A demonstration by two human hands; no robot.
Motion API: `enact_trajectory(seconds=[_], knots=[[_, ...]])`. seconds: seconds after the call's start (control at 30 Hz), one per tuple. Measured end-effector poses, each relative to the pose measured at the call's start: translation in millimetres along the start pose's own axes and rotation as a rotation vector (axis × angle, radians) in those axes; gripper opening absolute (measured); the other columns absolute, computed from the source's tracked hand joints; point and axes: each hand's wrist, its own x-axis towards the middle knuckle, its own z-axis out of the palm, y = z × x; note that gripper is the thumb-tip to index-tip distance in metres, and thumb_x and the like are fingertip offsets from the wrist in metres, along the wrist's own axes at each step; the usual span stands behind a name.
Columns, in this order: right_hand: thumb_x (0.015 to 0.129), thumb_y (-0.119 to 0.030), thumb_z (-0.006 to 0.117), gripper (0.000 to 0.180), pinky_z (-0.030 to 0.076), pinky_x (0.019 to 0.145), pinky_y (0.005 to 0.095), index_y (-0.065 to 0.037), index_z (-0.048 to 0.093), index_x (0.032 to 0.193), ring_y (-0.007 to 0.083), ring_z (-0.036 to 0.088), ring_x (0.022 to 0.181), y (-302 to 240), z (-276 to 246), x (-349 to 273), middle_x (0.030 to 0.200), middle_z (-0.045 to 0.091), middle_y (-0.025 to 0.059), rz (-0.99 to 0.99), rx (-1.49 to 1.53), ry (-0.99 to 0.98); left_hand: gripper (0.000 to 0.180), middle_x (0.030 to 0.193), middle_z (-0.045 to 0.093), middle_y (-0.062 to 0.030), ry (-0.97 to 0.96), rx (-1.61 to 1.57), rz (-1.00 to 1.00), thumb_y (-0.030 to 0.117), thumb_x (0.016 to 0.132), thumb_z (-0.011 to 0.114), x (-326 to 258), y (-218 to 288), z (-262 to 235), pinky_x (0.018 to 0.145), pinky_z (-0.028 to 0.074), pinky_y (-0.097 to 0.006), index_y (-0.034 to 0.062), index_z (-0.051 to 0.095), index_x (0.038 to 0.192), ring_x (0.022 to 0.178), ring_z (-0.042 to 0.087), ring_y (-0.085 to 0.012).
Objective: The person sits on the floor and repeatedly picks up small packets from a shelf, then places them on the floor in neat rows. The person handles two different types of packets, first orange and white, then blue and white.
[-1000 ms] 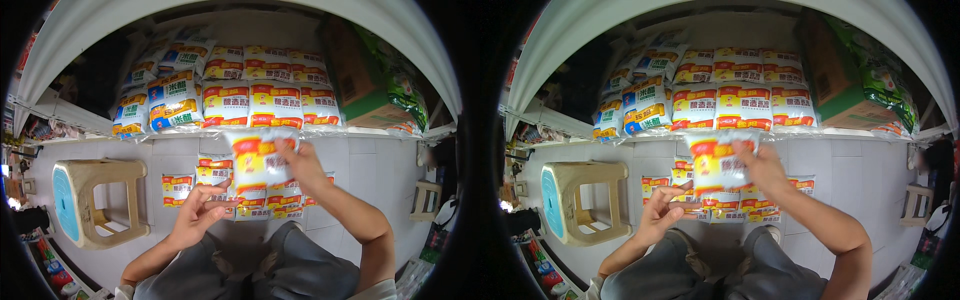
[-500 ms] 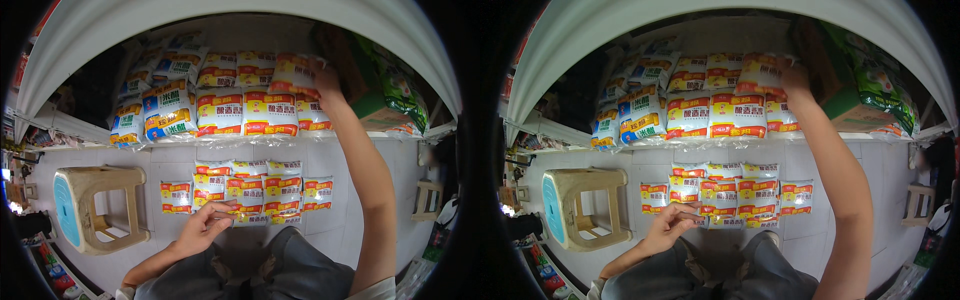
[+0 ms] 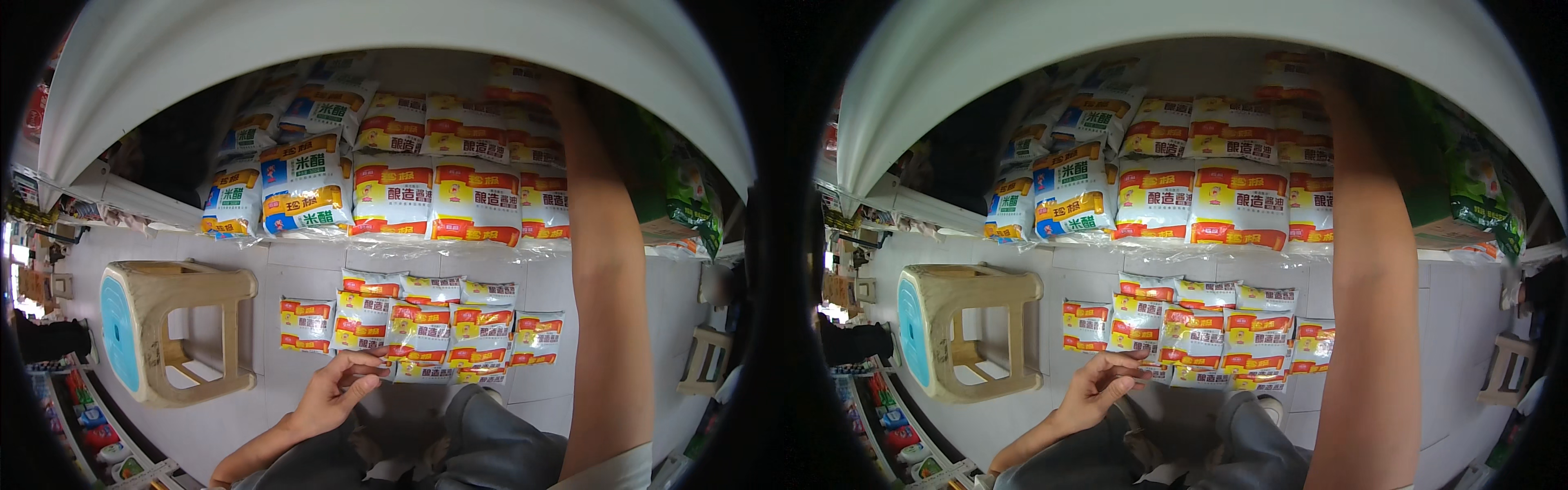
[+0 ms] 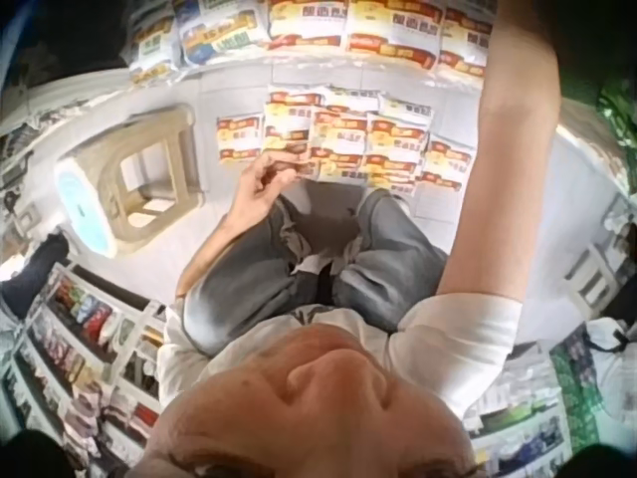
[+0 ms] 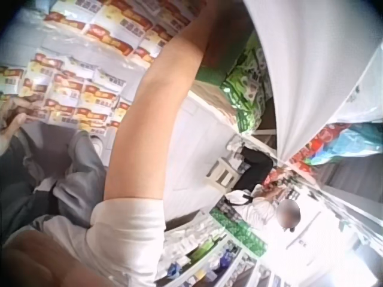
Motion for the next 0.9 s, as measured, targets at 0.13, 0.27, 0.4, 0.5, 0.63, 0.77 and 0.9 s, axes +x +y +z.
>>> enact_trajectory(seconds=[0.13, 0.27, 0.4, 0.5, 0.63, 0.77, 0.9], knots=[[0.089, -0.033, 0.061, 0.052, 0.045, 0.101, 0.0432, -0.009, 0.053, 0.134, 0.0327, 0.052, 0.122, 14.4, 7.9, 8.5, 0.130, 0.057, 0.0181, -0.079, -0.097, -0.017, 0.021, 0.142, 0.048, -0.0181, 0.019, -0.028, 0.006, 0.006, 0.100, 0.052, -1.1, -2.6, -0.3, 0.098, 0.050, -0.037, 0.0003, 0.050, 0.120, 0.118, 0.059, -0.0254], [0.085, -0.033, 0.065, 0.057, 0.042, 0.105, 0.0439, -0.008, 0.052, 0.134, 0.0339, 0.049, 0.126, 11.3, 13.6, -26.1, 0.132, 0.056, 0.0185, -0.157, -0.153, 0.052, 0.021, 0.141, 0.049, -0.0182, -0.020, 0.006, -0.006, 0.005, 0.099, 0.052, 6.6, -5.0, 1.4, 0.098, 0.050, -0.036, 0.0003, 0.050, 0.120, 0.117, 0.060, -0.0245], [0.084, -0.025, 0.069, 0.047, 0.047, 0.098, 0.0435, -0.005, 0.058, 0.125, 0.0363, 0.059, 0.115, -42.3, -40.7, -92.5, 0.122, 0.062, 0.0220, -0.238, 0.552, 0.555, 0.021, 0.140, 0.049, -0.0183, -0.032, 0.069, 0.012, 0.004, 0.099, 0.052, 8.4, 1.8, 2.0, 0.098, 0.050, -0.036, 0.0001, 0.050, 0.120, 0.116, 0.061, -0.0236], [0.092, -0.020, 0.062, 0.039, 0.051, 0.087, 0.0407, -0.003, 0.055, 0.127, 0.0333, 0.063, 0.102, -75.8, -105.2, -151.5, 0.112, 0.064, 0.0187, -0.282, 0.790, 0.678, 0.021, 0.138, 0.051, -0.0183, -0.011, 0.067, 0.030, 0.006, 0.099, 0.054, 11.8, -4.0, -0.3, 0.096, 0.051, -0.037, -0.0006, 0.051, 0.119, 0.115, 0.061, -0.0230], [0.088, -0.015, 0.064, 0.025, 0.054, 0.069, 0.0363, -0.004, 0.064, 0.111, 0.0291, 0.068, 0.076, -64.8, -88.2, -204.5, 0.090, 0.070, 0.0146, -0.458, 0.642, 0.487, 0.021, 0.133, 0.053, -0.0199, 0.029, 0.025, 0.160, 0.011, 0.100, 0.054, 28.3, -5.1, -9.3, 0.092, 0.054, -0.036, -0.0009, 0.052, 0.117, 0.109, 0.064, -0.0238], [0.087, -0.005, 0.064, 0.013, 0.052, 0.060, 0.0313, -0.004, 0.067, 0.099, 0.0237, 0.065, 0.066, -91.0, -81.0, -305.8, 0.084, 0.069, 0.0116, -0.502, 0.904, 0.100, 0.018, 0.126, 0.058, -0.0200, 0.157, -0.016, 0.206, 0.011, 0.100, 0.053, 23.1, -6.3, -24.2, 0.087, 0.056, -0.036, -0.0009, 0.053, 0.114, 0.102, 0.066, -0.0226], [0.084, -0.004, 0.066, 0.014, 0.054, 0.068, 0.0322, -0.001, 0.067, 0.098, 0.0259, 0.066, 0.077, -83.3, -43.5, -385.6, 0.094, 0.069, 0.0119, -0.608, 0.746, -0.373, 0.017, 0.120, 0.061, -0.0190, 0.237, -0.030, 0.154, 0.013, 0.101, 0.053, 29.0, -13.6, -31.5, 0.081, 0.058, -0.036, -0.0017, 0.056, 0.109, 0.094, 0.068, -0.0220]])
